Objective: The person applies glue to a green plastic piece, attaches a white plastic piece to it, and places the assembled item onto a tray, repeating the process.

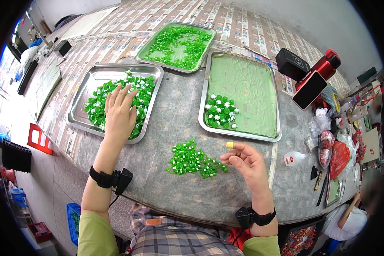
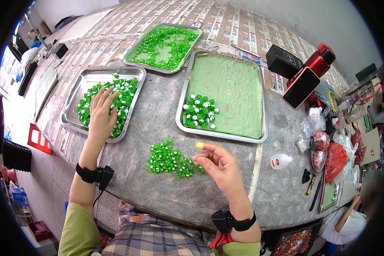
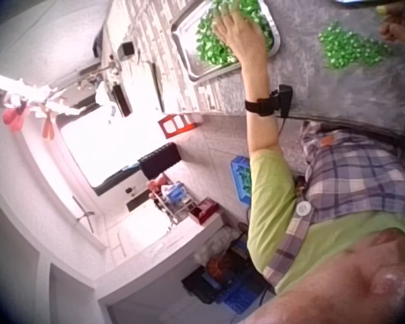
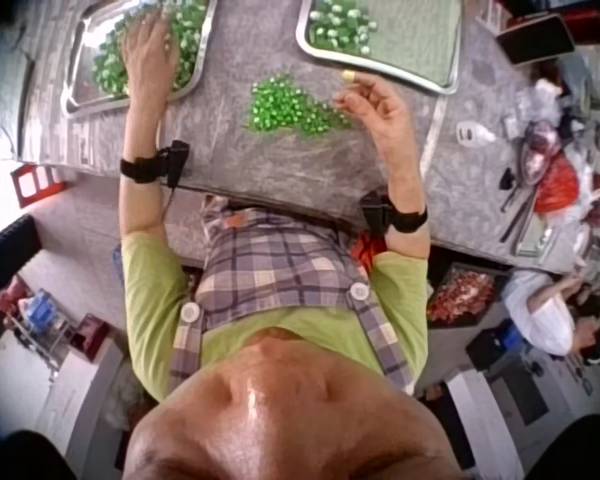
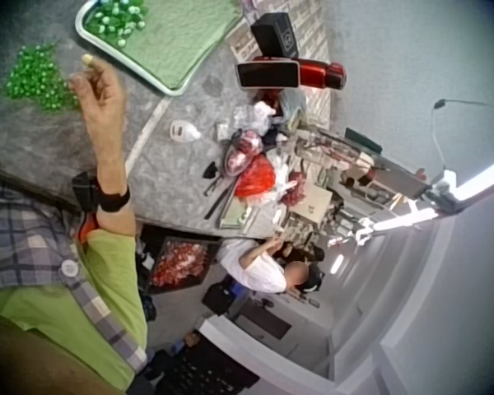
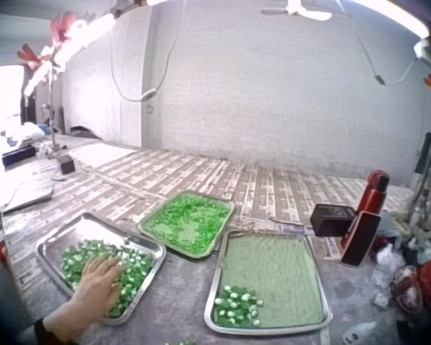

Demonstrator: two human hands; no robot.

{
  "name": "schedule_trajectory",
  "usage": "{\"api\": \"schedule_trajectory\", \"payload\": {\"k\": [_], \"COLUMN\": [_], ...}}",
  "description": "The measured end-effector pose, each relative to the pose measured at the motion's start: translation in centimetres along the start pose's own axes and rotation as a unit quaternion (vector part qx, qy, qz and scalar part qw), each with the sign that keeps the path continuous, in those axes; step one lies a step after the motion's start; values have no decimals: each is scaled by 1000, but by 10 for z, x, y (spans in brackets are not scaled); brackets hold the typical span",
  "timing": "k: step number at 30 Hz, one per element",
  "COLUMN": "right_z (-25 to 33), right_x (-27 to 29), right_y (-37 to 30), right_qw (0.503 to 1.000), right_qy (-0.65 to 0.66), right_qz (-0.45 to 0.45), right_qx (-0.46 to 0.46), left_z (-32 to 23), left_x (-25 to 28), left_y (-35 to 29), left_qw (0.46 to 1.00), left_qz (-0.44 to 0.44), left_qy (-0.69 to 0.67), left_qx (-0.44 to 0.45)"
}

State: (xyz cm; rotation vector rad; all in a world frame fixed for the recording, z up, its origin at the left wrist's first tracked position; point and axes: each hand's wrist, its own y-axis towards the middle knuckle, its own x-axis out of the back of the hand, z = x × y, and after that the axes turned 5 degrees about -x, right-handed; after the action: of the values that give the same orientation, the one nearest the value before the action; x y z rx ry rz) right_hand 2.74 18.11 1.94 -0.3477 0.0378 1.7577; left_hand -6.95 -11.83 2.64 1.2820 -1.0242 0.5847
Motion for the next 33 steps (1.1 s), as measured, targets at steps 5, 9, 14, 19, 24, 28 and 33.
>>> {"api": "schedule_trajectory", "payload": {"k": [5, 9, 14, 19, 24, 28, 33], "right_z": [-3, -3, -7, -6, -19, -26, -21], "right_x": [0, 1, 7, 16, 8, 4, 5], "right_y": [0, 1, 5, 6, 14, 18, 14], "right_qw": [1000, 999, 979, 928, 908, 877, 978], "right_qy": [-1, -38, -173, -354, -410, -468, -188], "right_qz": [-8, -27, -105, -104, -69, -50, -93], "right_qx": [-6, -7, 34, 45, 50, 95, -16], "left_z": [9, 22, 58, 86, 69, -6, -97], "left_x": [-25, -27, -35, -36, -16, 9, 13], "left_y": [-5, 0, -1, 4, 7, 8, -20], "left_qw": [989, 991, 989, 985, 991, 927, 643], "left_qz": [97, 104, 132, 169, 127, 54, 152], "left_qy": [-26, -2, 48, 22, 30, -368, -728], "left_qx": [-104, -89, -52, -23, 5, 55, 185]}}
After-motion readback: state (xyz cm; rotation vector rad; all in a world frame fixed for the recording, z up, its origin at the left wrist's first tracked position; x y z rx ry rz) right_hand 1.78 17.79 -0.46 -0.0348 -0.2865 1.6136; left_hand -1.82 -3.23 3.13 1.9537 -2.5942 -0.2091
